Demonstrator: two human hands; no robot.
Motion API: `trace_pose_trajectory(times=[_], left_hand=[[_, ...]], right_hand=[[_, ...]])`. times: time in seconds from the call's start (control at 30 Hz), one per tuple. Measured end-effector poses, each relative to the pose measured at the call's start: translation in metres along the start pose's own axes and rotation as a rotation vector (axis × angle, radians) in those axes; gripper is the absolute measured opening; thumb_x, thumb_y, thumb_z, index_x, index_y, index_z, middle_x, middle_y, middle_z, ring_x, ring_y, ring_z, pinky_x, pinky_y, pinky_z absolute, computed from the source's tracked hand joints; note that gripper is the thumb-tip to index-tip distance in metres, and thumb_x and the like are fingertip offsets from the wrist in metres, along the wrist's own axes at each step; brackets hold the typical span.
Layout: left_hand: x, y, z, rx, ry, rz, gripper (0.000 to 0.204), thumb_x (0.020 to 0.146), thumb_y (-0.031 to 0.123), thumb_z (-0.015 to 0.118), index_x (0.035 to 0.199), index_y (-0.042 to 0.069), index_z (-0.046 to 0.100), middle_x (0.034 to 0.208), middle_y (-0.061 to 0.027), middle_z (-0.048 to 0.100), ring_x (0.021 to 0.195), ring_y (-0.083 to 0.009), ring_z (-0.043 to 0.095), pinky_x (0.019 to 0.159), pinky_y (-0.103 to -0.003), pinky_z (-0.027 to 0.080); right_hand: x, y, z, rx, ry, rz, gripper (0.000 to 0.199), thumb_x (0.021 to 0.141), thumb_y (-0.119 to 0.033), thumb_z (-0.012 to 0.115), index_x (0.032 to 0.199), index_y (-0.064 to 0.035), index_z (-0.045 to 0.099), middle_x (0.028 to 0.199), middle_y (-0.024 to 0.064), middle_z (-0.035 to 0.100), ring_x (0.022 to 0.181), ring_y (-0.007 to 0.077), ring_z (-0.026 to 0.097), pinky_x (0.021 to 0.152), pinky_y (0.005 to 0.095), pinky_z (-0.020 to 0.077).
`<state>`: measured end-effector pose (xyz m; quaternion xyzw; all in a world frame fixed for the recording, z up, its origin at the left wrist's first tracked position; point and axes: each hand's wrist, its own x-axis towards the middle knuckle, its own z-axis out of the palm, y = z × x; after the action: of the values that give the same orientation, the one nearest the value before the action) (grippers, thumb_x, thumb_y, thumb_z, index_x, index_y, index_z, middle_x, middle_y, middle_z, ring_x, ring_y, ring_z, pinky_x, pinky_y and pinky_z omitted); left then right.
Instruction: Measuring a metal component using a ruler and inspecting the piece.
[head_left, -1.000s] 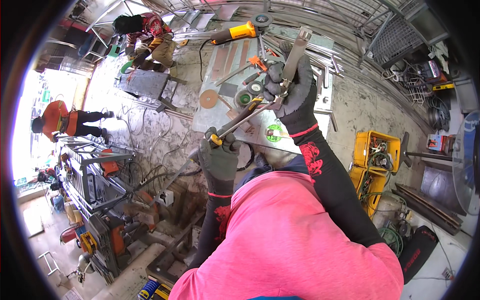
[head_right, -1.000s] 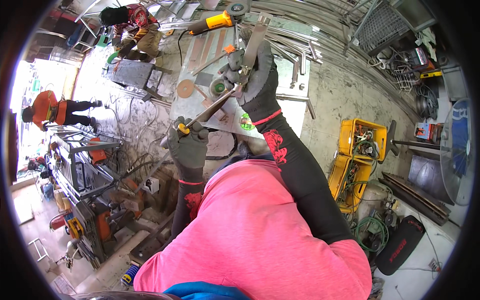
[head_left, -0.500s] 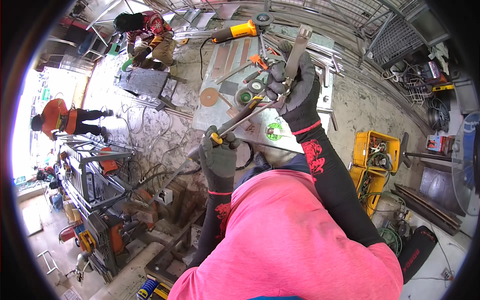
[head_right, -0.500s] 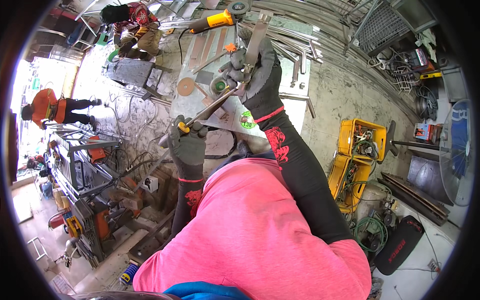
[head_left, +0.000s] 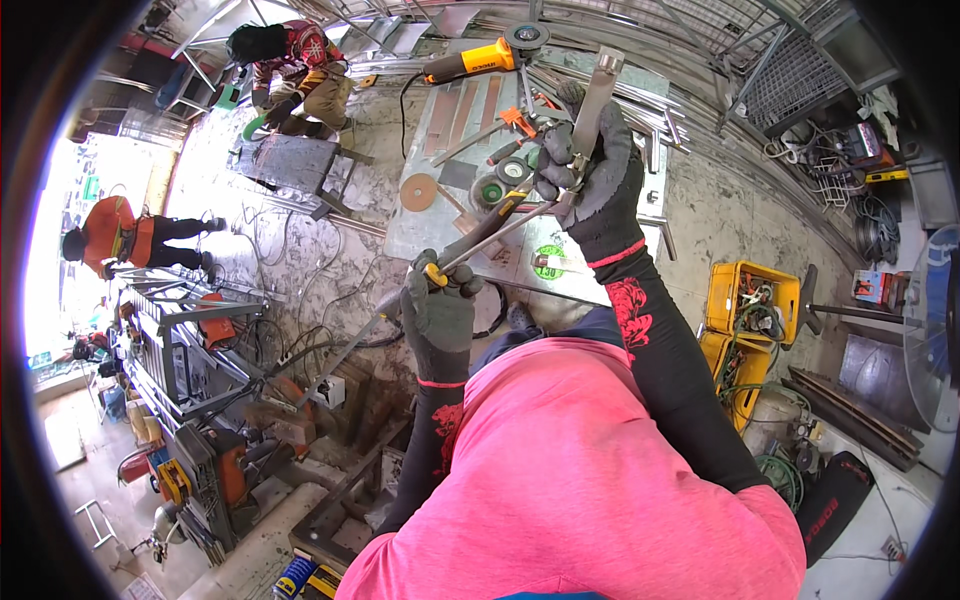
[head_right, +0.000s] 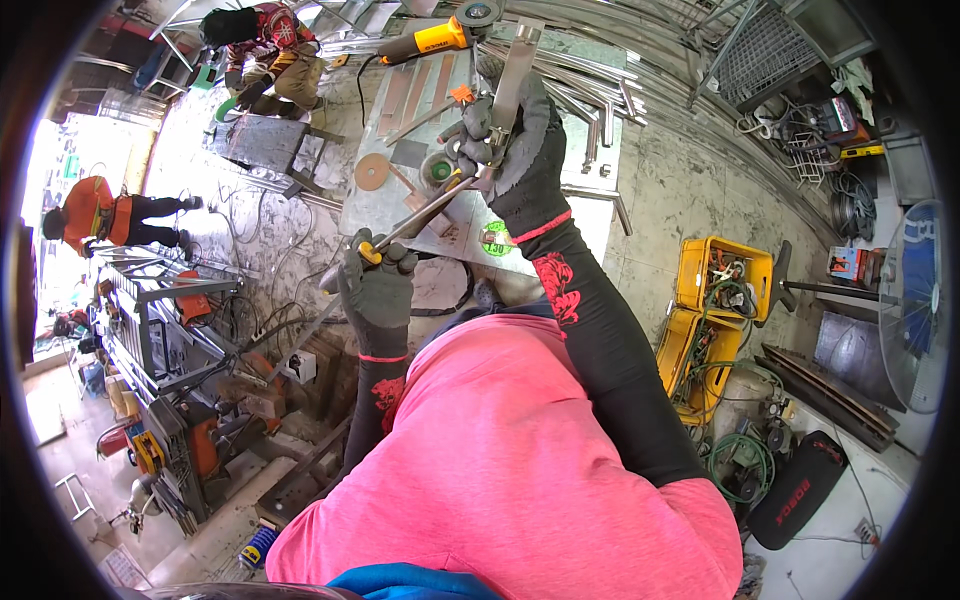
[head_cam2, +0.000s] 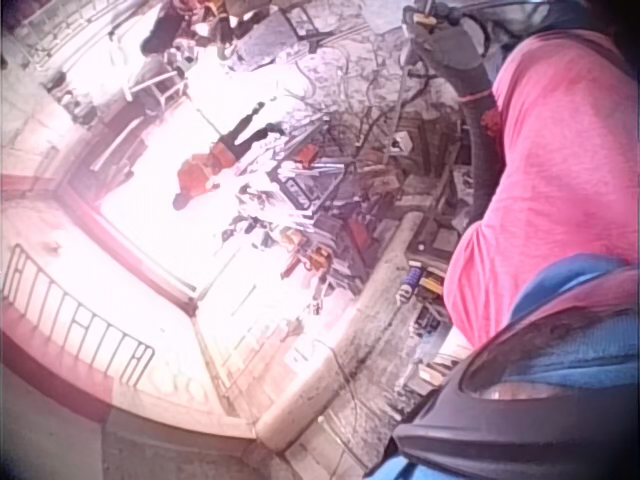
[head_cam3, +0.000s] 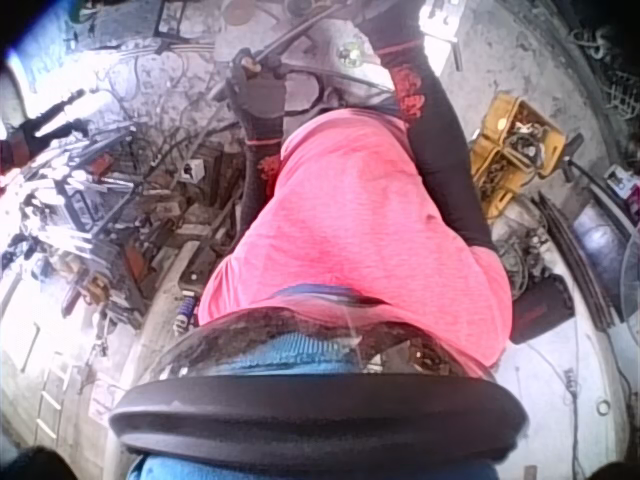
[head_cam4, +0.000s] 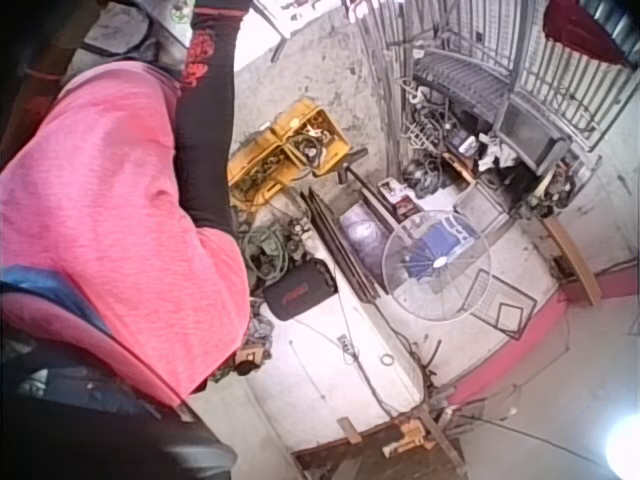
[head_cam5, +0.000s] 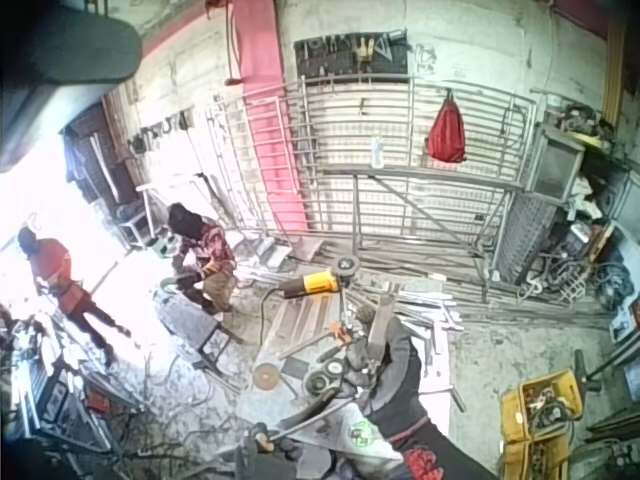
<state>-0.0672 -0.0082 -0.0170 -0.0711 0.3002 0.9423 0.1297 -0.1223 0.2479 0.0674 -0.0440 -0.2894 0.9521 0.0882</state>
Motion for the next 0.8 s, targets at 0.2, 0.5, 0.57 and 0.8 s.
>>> trace_pose_trajectory(times=[0.2,0.5,0.57,0.8], left_hand=[[-0.001,0.001,0.004,0.04,0.023,0.004,0.039,0.111,0.042,0.06,0.135,0.011,0.065,0.109,-0.0055,0.075,0.098,-0.0222,0.071,0.086,-0.044,0.052],[-0.02,0.014,-0.054,-0.099,0.171,-0.148,0.041,0.108,0.053,0.06,0.122,0.015,0.067,0.104,-0.0023,0.071,0.092,-0.0198,0.064,0.08,-0.039,0.048],[-0.024,0.018,-0.091,-0.002,0.252,-0.087,0.04,0.107,0.054,0.059,0.118,0.016,0.065,0.1,-0.0006,0.069,0.088,-0.0186,0.061,0.078,-0.037,0.047],[-0.001,0.026,-0.087,-0.12,0.185,-0.002,0.036,0.11,0.048,0.057,0.115,0.014,0.069,0.102,-0.0017,0.07,0.089,-0.0188,0.061,0.079,-0.037,0.047]], right_hand=[[0.002,0.002,-0.007,0.03,0.008,0.031,0.055,0.112,-0.065,0.04,0.112,-0.0123,0.057,0.08,0.0033,0.055,0.056,0.0151,0.05,0.053,0.0354,0.0438],[0.035,-0.031,-0.061,0.098,-0.147,-0.012,0.055,0.111,-0.058,0.054,0.117,-0.0039,0.064,0.094,0.0105,0.069,0.08,0.0275,0.071,0.075,0.0469,0.0635],[0.035,-0.034,-0.07,0.104,-0.134,0.058,0.053,0.112,-0.055,0.054,0.121,-0.0038,0.064,0.098,0.0116,0.07,0.084,0.0279,0.073,0.078,0.0476,0.0651],[0.03,-0.034,-0.07,0.131,-0.237,0.153,0.054,0.112,-0.057,0.054,0.124,-0.0053,0.063,0.099,0.0099,0.069,0.084,0.0261,0.071,0.079,0.0476,0.0648]])
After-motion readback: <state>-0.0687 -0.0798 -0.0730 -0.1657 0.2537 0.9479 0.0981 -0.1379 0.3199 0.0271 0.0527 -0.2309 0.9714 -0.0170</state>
